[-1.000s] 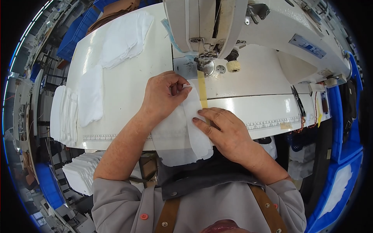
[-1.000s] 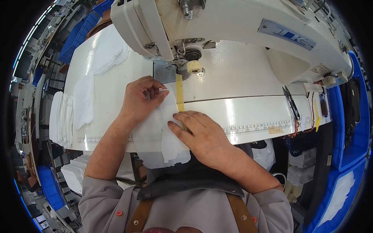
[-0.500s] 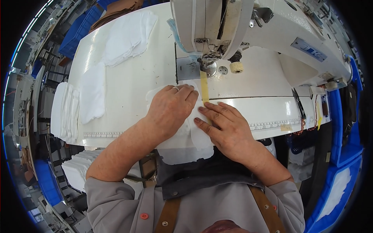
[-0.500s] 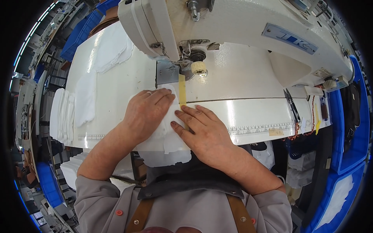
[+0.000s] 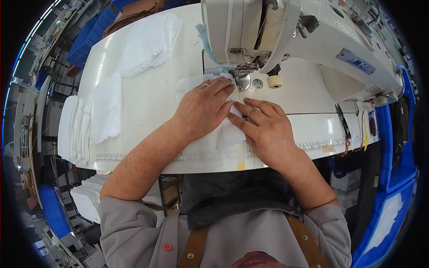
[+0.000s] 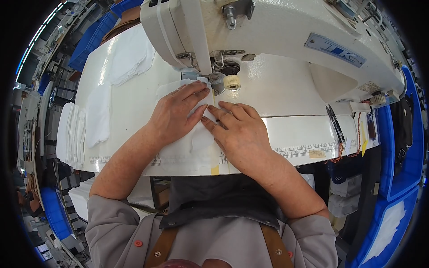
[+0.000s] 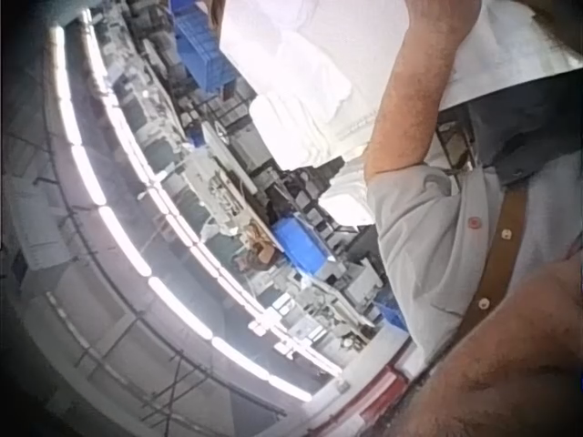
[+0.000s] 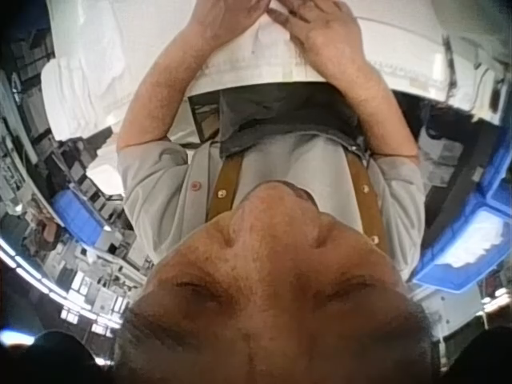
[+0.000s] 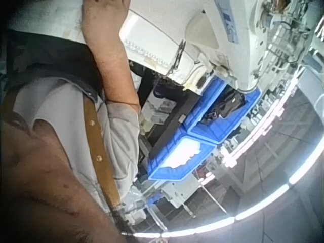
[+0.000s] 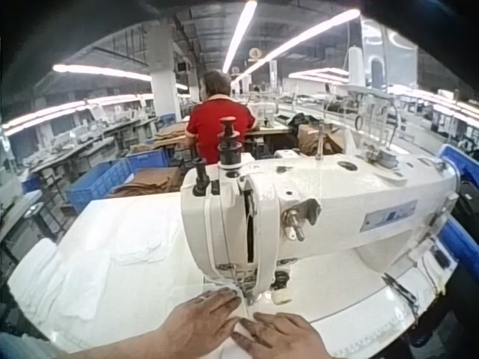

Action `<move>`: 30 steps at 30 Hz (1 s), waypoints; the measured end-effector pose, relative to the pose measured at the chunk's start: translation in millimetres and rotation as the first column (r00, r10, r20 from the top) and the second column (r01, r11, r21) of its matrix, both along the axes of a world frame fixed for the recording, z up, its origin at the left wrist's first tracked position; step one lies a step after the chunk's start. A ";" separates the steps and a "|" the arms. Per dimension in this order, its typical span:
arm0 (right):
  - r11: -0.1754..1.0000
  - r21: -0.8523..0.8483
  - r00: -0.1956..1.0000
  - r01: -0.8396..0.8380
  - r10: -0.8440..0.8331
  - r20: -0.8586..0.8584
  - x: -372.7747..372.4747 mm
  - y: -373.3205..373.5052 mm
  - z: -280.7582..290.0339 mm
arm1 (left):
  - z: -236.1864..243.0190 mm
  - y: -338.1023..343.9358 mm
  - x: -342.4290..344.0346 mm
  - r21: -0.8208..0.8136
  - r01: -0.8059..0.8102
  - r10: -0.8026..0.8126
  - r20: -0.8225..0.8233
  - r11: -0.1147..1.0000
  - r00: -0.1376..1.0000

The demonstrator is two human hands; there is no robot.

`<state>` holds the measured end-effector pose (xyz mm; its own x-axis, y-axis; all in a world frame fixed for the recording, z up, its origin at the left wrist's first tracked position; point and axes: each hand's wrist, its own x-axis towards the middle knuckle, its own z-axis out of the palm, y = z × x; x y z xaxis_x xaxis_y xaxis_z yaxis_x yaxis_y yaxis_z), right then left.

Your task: Operating a sewing machine to join pieces of white fabric.

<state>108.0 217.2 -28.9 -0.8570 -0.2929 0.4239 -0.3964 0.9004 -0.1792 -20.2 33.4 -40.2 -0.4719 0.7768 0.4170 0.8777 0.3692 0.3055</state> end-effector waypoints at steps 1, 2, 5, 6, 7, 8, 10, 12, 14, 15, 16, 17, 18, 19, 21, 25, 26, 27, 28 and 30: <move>1.000 0.000 1.000 -0.001 0.001 0.002 -0.2 -0.9 -1.2 | -1.5 0.0 -0.5 0.015 -0.001 0.002 -0.019 1.000 1.000; 1.000 0.005 1.000 0.008 -0.008 -0.006 -1.7 -1.0 -2.1 | -1.8 0.8 -2.0 0.017 -0.002 0.002 -0.020 1.000 1.000; 1.000 0.008 1.000 0.021 -0.021 -0.015 -3.8 -0.4 -2.3 | -2.5 3.3 -4.1 0.036 0.002 -0.002 0.010 0.999 1.000; 1.000 0.006 1.000 0.027 -0.027 -0.015 -3.8 0.4 -2.0 | -2.3 4.3 -4.0 0.040 0.000 -0.001 0.012 0.999 1.000; 1.000 0.007 1.000 0.026 -0.026 -0.013 -3.2 1.4 -1.2 | -2.7 5.7 -4.0 0.043 0.000 0.000 0.014 0.999 1.000; 1.000 0.004 1.000 0.028 -0.028 -0.005 -2.9 1.9 0.5 | -2.8 6.6 -4.8 0.043 -0.003 0.003 0.014 0.999 1.000; 1.000 0.001 1.000 0.027 -0.027 0.004 -3.5 4.5 0.0 | -4.3 9.9 -7.5 0.055 0.004 -0.005 0.032 0.998 0.999; 0.999 0.017 1.000 0.031 -0.030 -0.008 -5.5 7.0 -2.6 | -4.0 12.0 -10.1 0.065 0.015 -0.015 0.007 0.998 1.000; 1.000 0.010 1.000 0.010 -0.010 -0.002 -9.8 3.8 -0.4 | -2.9 7.6 -12.3 0.065 0.000 0.002 -0.024 0.998 1.000; 1.000 0.002 1.000 -0.011 0.011 0.005 -13.1 -1.0 0.5 | -3.1 3.3 -12.5 0.058 -0.006 0.007 -0.017 0.998 1.000; 1.000 0.007 1.000 -0.001 0.001 0.011 -12.4 -0.5 -0.2 | -4.2 -0.7 -12.4 0.050 -0.022 0.023 -0.011 0.999 1.000; 0.999 -0.003 0.999 -0.032 0.032 0.000 -13.3 -4.7 -1.4 | -5.3 -5.3 -11.5 0.004 -0.034 0.034 -0.045 0.999 0.998; 1.000 0.002 0.999 -0.026 0.026 0.022 -14.8 -10.5 -3.1 | -16.5 -8.4 -13.4 0.015 -0.033 0.034 -0.006 0.999 0.999; 0.999 0.007 0.998 -0.037 0.036 0.044 -13.4 -11.3 -3.5 | -20.6 -6.2 -13.4 -0.042 -0.045 0.048 0.075 0.998 0.996; 0.997 0.082 0.996 -0.007 0.001 0.085 -5.0 1.8 0.4 | -39.3 22.0 -25.3 -0.045 0.046 -0.048 -0.049 0.998 0.998; 0.992 0.112 0.993 -0.051 0.038 0.114 -2.7 14.3 -6.2 | -45.2 38.6 -34.0 0.090 0.052 -0.050 -0.018 0.995 0.999; 0.992 0.115 0.990 -0.051 0.035 0.134 -4.4 11.6 -6.8 | -45.4 32.1 -33.3 0.092 0.011 -0.009 -0.025 0.996 1.000; 0.990 0.118 0.990 -0.083 0.068 0.127 -6.8 8.8 -7.4 | -46.2 26.7 -32.8 0.102 0.035 -0.024 -0.105 0.994 0.994; 0.990 0.098 0.989 -0.098 0.086 0.122 -8.9 5.6 -7.9 | -47.7 20.7 -32.7 0.107 0.067 -0.046 -0.185 0.992 0.982; 0.990 0.090 0.989 -0.105 0.094 0.114 -10.6 9.4 -10.7 | -36.8 13.5 -26.7 0.077 0.055 -0.047 -0.102 0.996 0.994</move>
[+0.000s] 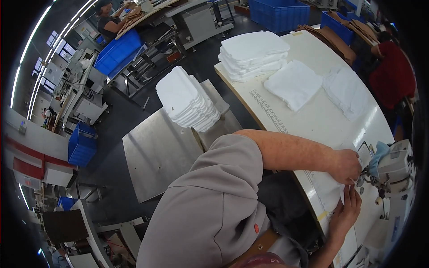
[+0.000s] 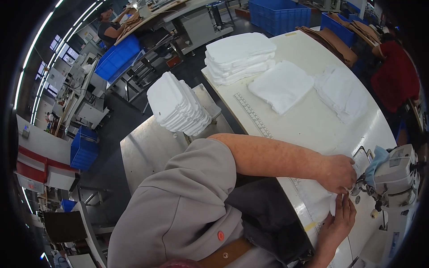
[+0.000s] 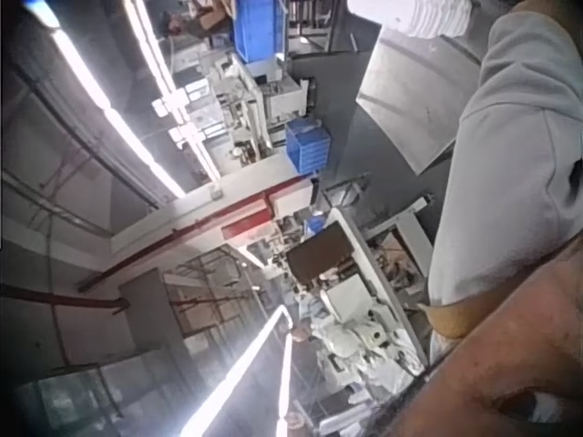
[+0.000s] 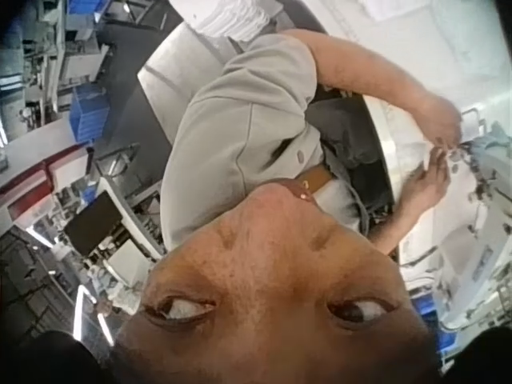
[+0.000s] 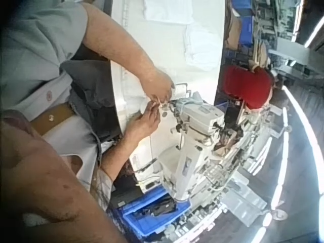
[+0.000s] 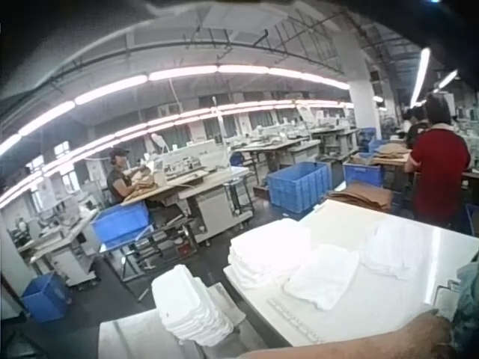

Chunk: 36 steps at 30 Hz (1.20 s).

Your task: Operating a sewing machine to join pieces of white fabric.

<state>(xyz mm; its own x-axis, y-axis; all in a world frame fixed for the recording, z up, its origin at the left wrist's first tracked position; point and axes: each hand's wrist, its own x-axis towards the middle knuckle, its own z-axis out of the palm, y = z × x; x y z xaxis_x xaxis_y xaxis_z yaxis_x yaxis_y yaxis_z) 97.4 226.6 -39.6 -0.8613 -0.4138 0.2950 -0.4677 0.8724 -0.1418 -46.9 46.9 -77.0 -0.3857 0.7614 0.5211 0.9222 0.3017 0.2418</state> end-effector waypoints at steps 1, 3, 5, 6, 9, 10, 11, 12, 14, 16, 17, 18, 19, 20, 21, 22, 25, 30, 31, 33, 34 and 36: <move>1.000 0.016 1.000 0.017 -0.018 0.014 -0.6 3.0 -2.7 | 5.7 -2.2 3.2 -0.042 0.012 -0.008 0.089 0.999 0.996; 0.999 0.030 0.999 0.045 -0.046 0.016 -3.1 9.8 -6.0 | 45.9 -7.4 21.6 -0.157 0.048 -0.016 0.198 0.986 0.980; 0.999 -0.029 0.999 0.039 -0.038 0.008 -3.2 9.7 -6.7 | 64.1 -22.1 43.8 -0.273 0.080 0.007 0.306 0.959 0.952; 0.999 -0.031 0.999 0.033 -0.033 0.005 -3.1 8.5 -4.6 | 65.6 -25.4 55.4 -0.241 0.092 -0.033 0.240 0.966 0.970; 0.999 -0.038 0.998 0.008 -0.005 0.070 -3.0 3.1 0.9 | 31.7 -17.0 75.7 0.094 0.081 -0.083 0.015 0.992 0.996; 0.998 -0.053 0.999 -0.017 0.018 0.030 -3.5 4.1 -3.1 | 22.8 -9.9 78.0 0.087 0.023 -0.028 0.048 0.996 0.998; 0.997 -0.066 0.999 -0.040 0.039 -0.010 -2.5 2.8 -3.8 | 24.8 -8.0 81.5 0.079 -0.032 0.026 0.080 0.996 0.996; 0.997 -0.067 0.999 -0.033 0.033 -0.012 1.5 2.1 -4.1 | 26.5 -9.0 82.5 0.078 -0.026 0.019 0.079 0.997 0.997; 0.961 -0.276 0.999 0.036 -0.034 0.014 12.5 0.5 -3.2 | 33.0 -14.1 80.2 -0.014 -0.026 0.029 0.275 1.000 0.961; 0.943 -0.320 0.996 0.091 -0.084 0.037 24.4 4.2 1.4 | 31.9 -10.5 74.4 0.018 -0.005 -0.001 0.306 1.000 0.952; 0.922 -0.365 0.991 0.133 -0.115 0.071 34.8 8.0 4.1 | 26.4 -7.2 74.4 0.047 -0.004 -0.012 0.348 0.999 0.937; 0.935 -0.335 0.993 0.118 -0.101 0.067 43.7 11.9 8.9 | 20.4 -8.6 75.3 0.143 0.013 -0.063 0.351 0.990 0.934; 0.941 -0.330 0.997 0.073 -0.071 0.018 46.1 6.6 9.6 | 13.0 -12.2 71.9 0.107 -0.023 -0.015 0.338 0.994 0.941; 0.971 -0.236 0.998 0.027 -0.040 -0.054 46.6 2.7 5.3 | 11.1 -24.1 73.9 0.165 -0.050 -0.007 0.334 0.985 0.943; 0.975 -0.221 0.995 0.002 -0.023 -0.092 48.7 -7.5 9.3 | 19.9 -33.7 74.6 0.053 -0.088 0.059 0.401 0.995 0.914; 0.976 -0.218 0.998 -0.007 -0.008 -0.064 50.8 -11.5 14.0 | 29.9 -39.5 76.1 0.089 -0.118 0.067 0.437 0.989 0.897; 0.983 -0.171 0.997 -0.072 0.067 -0.032 52.4 -2.9 17.9 | 47.6 -38.5 74.0 0.099 -0.116 0.046 0.534 0.988 0.844; 0.982 -0.183 0.998 -0.051 0.044 -0.043 66.5 8.5 10.7 | 59.2 -27.2 79.6 0.103 0.016 -0.057 0.407 0.995 0.911; 0.983 -0.174 0.997 -0.064 0.058 -0.042 67.7 9.4 8.9 | 60.9 -27.1 81.8 0.099 0.025 -0.064 0.414 0.995 0.908; 0.981 -0.178 0.997 -0.070 0.062 -0.050 67.9 7.7 9.3 | 63.2 -30.2 87.1 -0.063 0.044 -0.028 0.224 0.997 0.974; 0.982 -0.174 0.996 -0.077 0.069 -0.052 69.0 7.4 8.9 | 58.7 -30.5 89.0 -0.067 0.050 -0.033 0.231 0.997 0.972; 0.981 -0.175 0.995 -0.086 0.077 -0.056 68.0 5.7 7.6 | 52.4 -33.1 90.8 -0.034 0.066 -0.060 0.157 0.997 0.986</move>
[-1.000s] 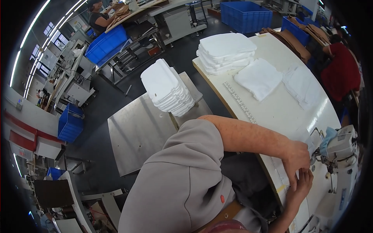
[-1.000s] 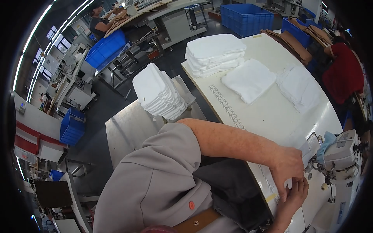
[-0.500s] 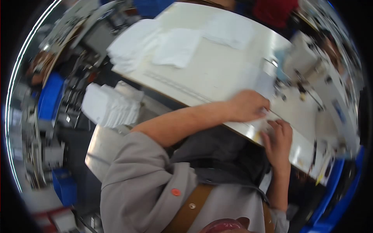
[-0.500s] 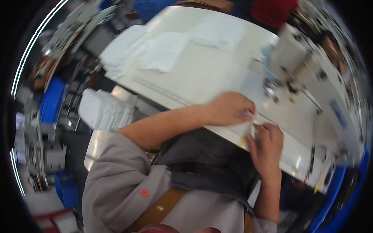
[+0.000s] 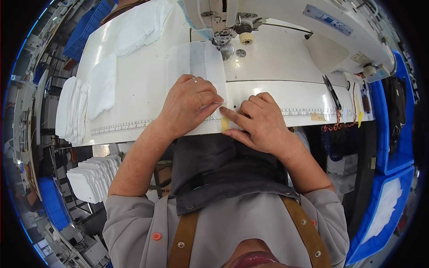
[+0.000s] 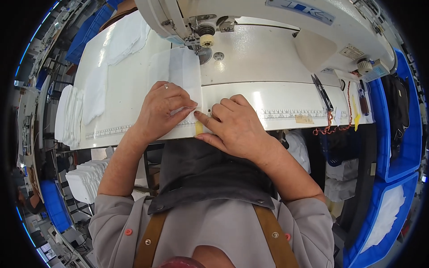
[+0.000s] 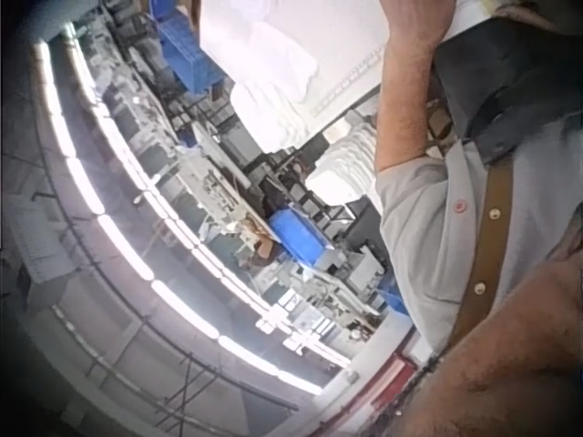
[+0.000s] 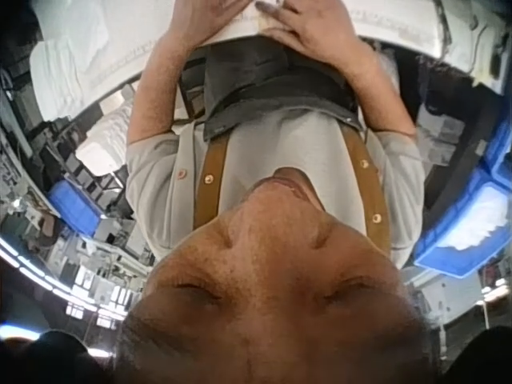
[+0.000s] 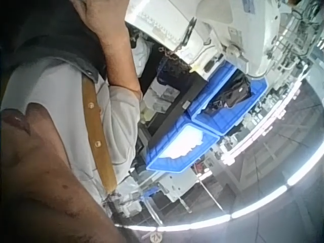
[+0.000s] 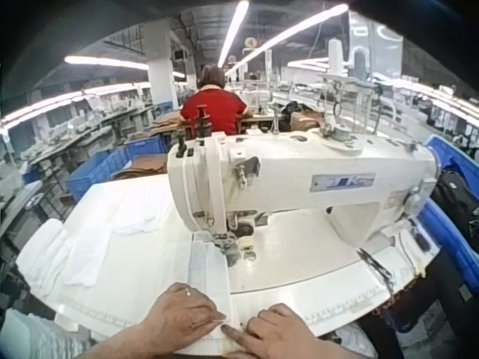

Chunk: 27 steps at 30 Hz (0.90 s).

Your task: Operating a sewing machine to join pieces of white fabric.

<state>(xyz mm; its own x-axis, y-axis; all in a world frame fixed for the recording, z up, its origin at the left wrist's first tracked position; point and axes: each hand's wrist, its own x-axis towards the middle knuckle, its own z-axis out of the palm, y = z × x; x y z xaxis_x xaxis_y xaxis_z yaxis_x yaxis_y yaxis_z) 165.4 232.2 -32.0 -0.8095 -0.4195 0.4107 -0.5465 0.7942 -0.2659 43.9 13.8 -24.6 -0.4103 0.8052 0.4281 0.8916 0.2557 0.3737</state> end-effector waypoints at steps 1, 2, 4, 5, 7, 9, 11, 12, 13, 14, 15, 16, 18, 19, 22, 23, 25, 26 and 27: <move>1.000 0.000 1.000 -0.009 0.009 -0.001 0.0 -0.4 -1.3 | -1.1 -0.9 0.9 -0.005 0.003 -0.003 0.003 1.000 1.000; 1.000 0.001 1.000 -0.017 0.017 -0.002 -0.6 -0.3 -2.2 | -1.5 -0.8 1.0 -0.002 -0.003 0.003 -0.013 1.000 1.000; 1.000 -0.003 1.000 -0.013 0.013 -0.003 -1.4 0.0 -1.8 | -2.3 -0.9 0.8 -0.002 -0.003 0.003 -0.024 1.000 1.000; 1.000 -0.003 1.000 -0.015 0.015 -0.008 -2.2 0.9 -1.6 | -2.3 -0.4 0.0 -0.003 -0.006 0.006 -0.029 1.000 1.000; 1.000 -0.014 1.000 -0.022 0.022 -0.010 -2.5 1.3 -3.1 | -3.6 0.4 0.3 -0.004 -0.006 0.006 -0.032 1.000 0.999; 0.999 -0.026 0.999 -0.033 0.033 -0.014 -3.2 1.8 -4.3 | -4.4 -0.3 1.5 -0.006 -0.004 0.003 -0.029 1.000 1.000; 0.999 -0.021 0.998 -0.044 0.043 -0.045 -3.3 2.6 -5.5 | -5.6 -0.4 0.5 0.001 0.005 -0.005 -0.032 1.000 0.999; 0.999 -0.023 0.998 -0.044 0.043 -0.043 -3.3 2.3 -6.1 | -6.2 -0.8 0.4 0.010 0.012 -0.012 -0.038 1.000 0.999; 0.999 -0.022 0.998 -0.047 0.046 -0.046 -3.2 1.9 -6.7 | -5.8 -1.2 1.4 0.008 0.012 -0.012 -0.035 1.000 0.999; 0.999 -0.020 0.998 -0.047 0.046 -0.048 -2.8 2.1 -7.1 | -4.4 -0.8 2.9 0.001 0.015 -0.015 -0.050 1.000 0.999; 0.999 -0.021 0.998 -0.045 0.044 -0.045 -2.8 2.3 -7.4 | -3.1 -0.5 4.1 -0.007 0.018 -0.019 -0.065 1.000 0.998; 0.999 -0.023 0.998 -0.043 0.042 -0.047 -2.9 2.4 -7.6 | -2.3 -0.2 4.8 -0.007 0.021 -0.021 -0.062 1.000 0.998; 0.999 -0.025 0.998 -0.042 0.041 -0.049 -3.1 2.4 -7.5 | -0.5 -0.2 5.2 -0.017 0.009 -0.010 -0.078 1.000 0.997; 0.999 -0.022 0.998 -0.045 0.043 -0.051 -2.9 2.5 -7.6 | -0.5 -0.2 5.2 -0.017 0.010 -0.011 -0.076 1.000 0.997; 0.999 -0.019 0.998 -0.044 0.043 -0.048 -2.9 2.1 -7.5 | -1.9 -1.5 5.0 -0.033 0.022 -0.024 -0.062 0.999 0.998; 0.999 -0.016 0.998 -0.046 0.045 -0.046 -3.7 2.0 -6.9 | -2.4 -2.1 4.8 -0.030 0.020 -0.022 -0.074 0.999 0.997; 0.999 -0.019 0.998 -0.051 0.050 -0.045 -3.8 2.0 -6.2 | -3.2 -2.8 5.1 -0.027 0.015 -0.017 -0.086 1.000 0.996; 0.998 -0.022 0.998 -0.051 0.050 -0.041 -3.6 2.1 -6.1 | -4.0 -2.3 5.7 -0.021 0.023 -0.025 -0.119 1.000 0.993; 0.998 -0.022 0.998 -0.052 0.051 -0.041 -4.0 2.1 -5.8 | -4.4 -2.0 6.0 -0.015 0.031 -0.033 -0.152 0.999 0.988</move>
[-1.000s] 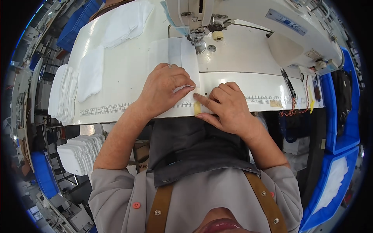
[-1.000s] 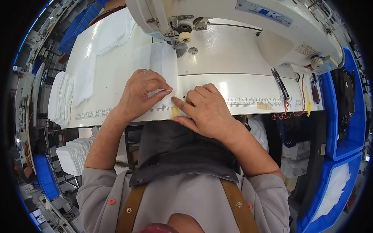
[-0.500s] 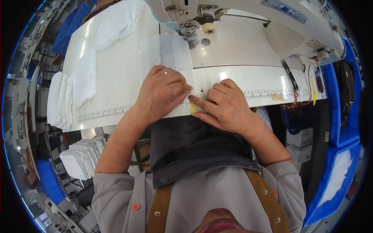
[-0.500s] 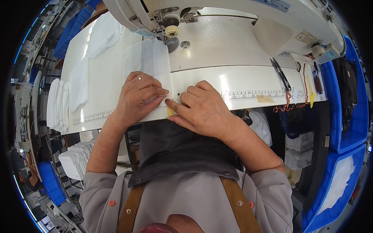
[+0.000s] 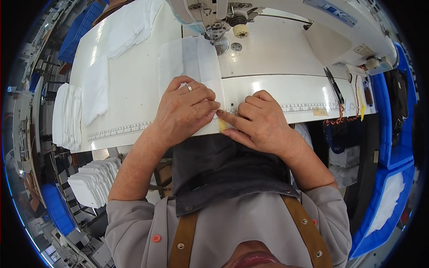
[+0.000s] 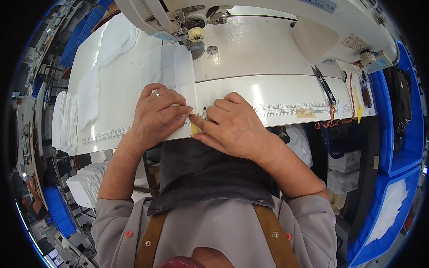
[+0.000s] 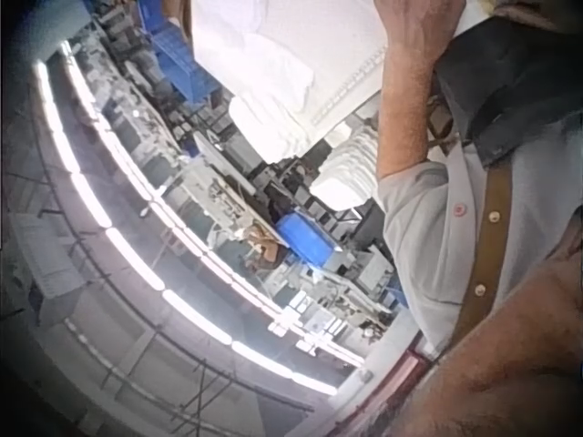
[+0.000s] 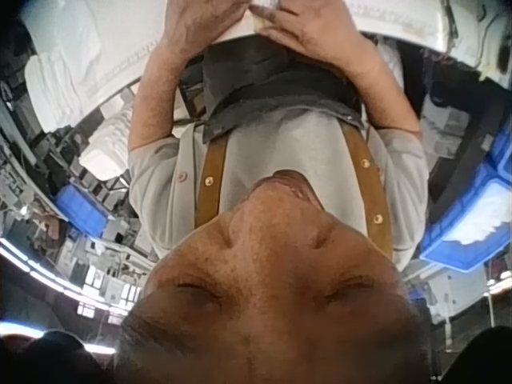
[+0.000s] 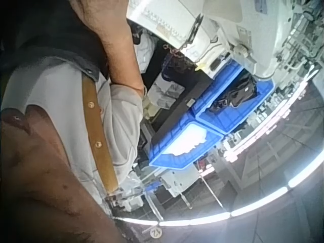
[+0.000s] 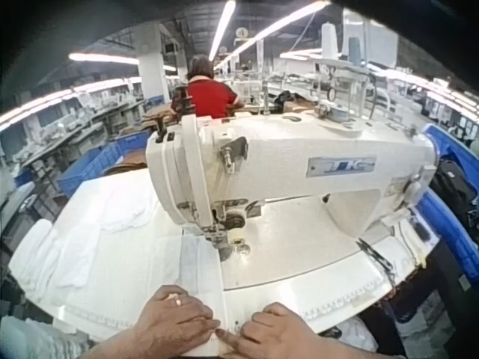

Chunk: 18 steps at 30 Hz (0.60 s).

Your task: Operating a sewing machine to join pieces of white fabric.

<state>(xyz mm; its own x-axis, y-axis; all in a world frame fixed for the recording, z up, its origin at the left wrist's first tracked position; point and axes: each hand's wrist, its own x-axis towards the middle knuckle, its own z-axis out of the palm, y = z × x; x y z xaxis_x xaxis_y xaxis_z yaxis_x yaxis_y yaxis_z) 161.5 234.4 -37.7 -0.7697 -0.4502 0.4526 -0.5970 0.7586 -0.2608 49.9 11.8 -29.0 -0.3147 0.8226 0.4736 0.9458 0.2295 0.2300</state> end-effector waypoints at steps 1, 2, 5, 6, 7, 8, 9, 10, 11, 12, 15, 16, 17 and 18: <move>1.000 -0.001 1.000 0.000 0.000 0.008 -0.6 0.0 0.5 | 0.2 -0.1 -0.1 0.000 -0.001 0.001 0.000 1.000 1.000; 1.000 -0.002 1.000 0.001 -0.001 0.017 -0.9 0.2 0.4 | 0.6 0.0 -0.1 -0.006 -0.004 0.004 -0.005 1.000 1.000; 1.000 0.005 1.000 0.005 -0.005 0.026 0.4 0.4 -0.4 | 2.0 1.0 0.8 -0.020 -0.005 0.005 -0.002 1.000 1.000; 1.000 0.005 1.000 0.003 -0.003 0.025 0.2 0.3 -0.2 | 2.3 0.9 1.0 -0.029 0.000 0.000 0.006 1.000 1.000; 1.000 0.004 1.000 0.004 -0.004 0.031 -0.2 0.2 0.5 | 2.1 0.5 0.5 -0.030 -0.001 0.001 0.005 1.000 1.000; 1.000 0.003 0.999 0.002 -0.003 0.037 -0.7 0.2 1.0 | 1.4 -0.1 -0.2 -0.032 -0.004 0.004 0.004 0.999 1.000; 1.000 0.004 0.999 0.000 0.000 0.035 -0.6 0.4 1.5 | 1.3 -0.6 -0.9 -0.034 -0.007 0.007 0.003 0.999 1.000; 1.000 -0.002 0.998 -0.002 0.002 0.062 -0.1 0.8 2.1 | 2.0 -0.6 -0.8 -0.033 -0.009 0.009 0.001 0.999 1.000; 1.000 -0.007 0.996 -0.005 0.005 0.087 -0.5 1.8 2.7 | 2.6 0.0 -0.5 -0.035 -0.004 0.004 0.010 0.999 1.000; 1.000 -0.004 0.997 -0.008 0.008 0.082 -1.3 3.1 5.0 | 3.3 0.5 -0.3 -0.037 0.001 0.000 0.019 0.999 1.000; 0.989 -0.148 0.991 0.010 0.011 0.135 -5.8 4.5 12.5 | 1.5 -0.2 1.8 -0.059 0.006 -0.004 0.033 0.998 0.999; 0.983 -0.176 0.992 0.045 -0.024 0.122 -9.5 2.8 13.8 | 4.0 -0.9 2.7 -0.057 0.002 0.000 0.028 0.998 1.000; 0.976 -0.202 0.992 0.083 -0.061 0.110 -12.4 2.1 14.7 | 8.0 -1.5 2.8 -0.070 0.017 -0.013 0.054 0.997 0.998; 0.977 -0.199 0.993 0.081 -0.061 0.105 -13.4 2.4 15.3 | 11.9 -1.8 1.5 -0.082 0.031 -0.025 0.080 0.996 0.997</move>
